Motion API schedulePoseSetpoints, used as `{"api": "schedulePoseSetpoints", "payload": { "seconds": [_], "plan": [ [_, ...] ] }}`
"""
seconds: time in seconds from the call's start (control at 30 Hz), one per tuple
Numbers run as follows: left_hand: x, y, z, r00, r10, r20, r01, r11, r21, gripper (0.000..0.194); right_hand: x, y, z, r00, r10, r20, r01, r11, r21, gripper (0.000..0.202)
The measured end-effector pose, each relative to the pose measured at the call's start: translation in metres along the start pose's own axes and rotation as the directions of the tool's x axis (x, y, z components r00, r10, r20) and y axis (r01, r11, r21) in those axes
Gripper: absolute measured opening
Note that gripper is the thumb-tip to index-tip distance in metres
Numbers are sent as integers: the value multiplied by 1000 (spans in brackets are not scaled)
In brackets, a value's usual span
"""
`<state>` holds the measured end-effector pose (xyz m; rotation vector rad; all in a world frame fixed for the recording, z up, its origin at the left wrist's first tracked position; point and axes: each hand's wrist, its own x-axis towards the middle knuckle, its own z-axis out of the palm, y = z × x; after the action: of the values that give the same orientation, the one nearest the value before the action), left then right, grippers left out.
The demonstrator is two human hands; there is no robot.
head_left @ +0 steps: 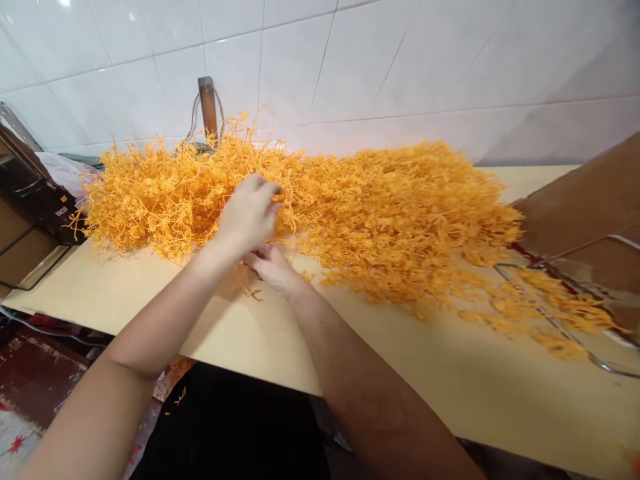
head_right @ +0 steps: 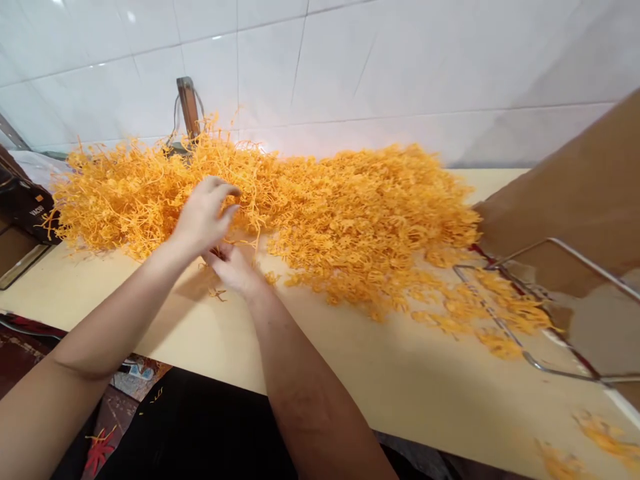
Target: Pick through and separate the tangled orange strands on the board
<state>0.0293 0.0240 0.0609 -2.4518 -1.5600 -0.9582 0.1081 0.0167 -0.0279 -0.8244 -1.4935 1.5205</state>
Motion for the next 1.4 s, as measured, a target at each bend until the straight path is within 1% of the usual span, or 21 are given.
{"api": "schedulePoseSetpoints", "payload": {
  "seconds": [0.07, 0.13, 0.2, 0.23, 0.27, 0.3, 0.37, 0.43, 0.47, 0.53, 0.63, 0.7, 0.77, 0.87, 0.93, 1.0, 1.07, 1.13, 1.23, 1.3, 1.4],
  "plan": [
    [-8, -37, -5, 991, -127, -30, 129, 986, 103, 27, -1, -1, 2, 1000, 2, -9, -2, 1000, 15, 33],
    [-12, -65, -6, 983, -180, -30, 182, 976, 122, 25, -3, -3, 4, 1000, 18, -7, -17, 999, 37, 38],
    [-14, -81, -4, 976, -214, -31, 215, 977, 17, 17, -4, -5, 5, 999, 35, -8, -34, 998, 58, 39],
    [-14, -85, -4, 967, -251, -42, 247, 965, -94, 13, -5, -6, 5, 999, 41, -11, -40, 997, 66, 39],
    [-15, -87, -4, 949, -311, -52, 291, 926, -239, 10, -5, -6, 4, 999, 47, -15, -45, 996, 71, 40],
    [-15, -87, -5, 919, -390, -55, 337, 852, -401, 7, -5, -7, 4, 999, 51, -18, -50, 996, 73, 41],
    [-18, -83, -8, 838, -545, -25, 385, 623, -681, 5, -5, -7, 2, 998, 60, -26, -58, 996, 64, 43],
    [-24, -78, -13, 772, -635, 40, 382, 412, -827, 9, -4, -6, 1, 997, 68, -34, -66, 996, 62, 46],
    [-28, -75, -16, 752, -655, 69, 377, 343, -860, 10, -4, -6, 1, 997, 68, -39, -65, 996, 66, 48],
    [-35, -69, -20, 740, -662, 119, 367, 250, -896, 9, -3, -5, 1, 997, 55, -49, -52, 996, 70, 50],
    [-44, -65, -26, 751, -630, 198, 337, 107, -935, 9, -2, -4, 0, 996, 27, -87, -24, 999, 42, 52],
    [-49, -65, -30, 751, -610, 254, 311, -13, -950, 10, -3, -3, -1, 994, 8, -112, -7, 1000, 13, 52],
    [-54, -68, -33, 744, -599, 295, 298, -99, -950, 14, -3, 0, -2, 991, -20, -132, 16, 999, -30, 50],
    [-61, -71, -31, 729, -602, 328, 319, -125, -939, 25, -4, 2, -4, 980, -84, -178, 60, 988, -140, 44],
    [-64, -71, -26, 709, -604, 364, 355, -141, -924, 32, -6, 1, -4, 954, -135, -269, 64, 964, -259, 35],
    [-65, -68, -19, 692, -606, 392, 386, -149, -910, 33, -9, -5, -4, 918, -178, -355, 21, 914, -405, 22],
    [-64, -64, -14, 683, -608, 403, 420, -124, -899, 31, -17, -14, -4, 904, -215, -371, -34, 827, -561, 13],
    [-62, -62, -11, 670, -619, 409, 436, -117, -892, 27, -30, -26, -6, 912, -249, -327, -60, 707, -705, 13],
    [-60, -61, -13, 660, -590, 466, 428, -214, -878, 21, -58, -45, -10, 905, -329, -271, -48, 552, -832, 27],
    [-60, -62, -16, 670, -551, 497, 432, -255, -865, 22, -77, -58, -12, 909, -378, -176, 9, 439, -898, 35],
    [-60, -62, -18, 666, -564, 488, 436, -237, -868, 21, -101, -77, -11, 873, -474, -120, 3, 251, -968, 39]
  ]
}}
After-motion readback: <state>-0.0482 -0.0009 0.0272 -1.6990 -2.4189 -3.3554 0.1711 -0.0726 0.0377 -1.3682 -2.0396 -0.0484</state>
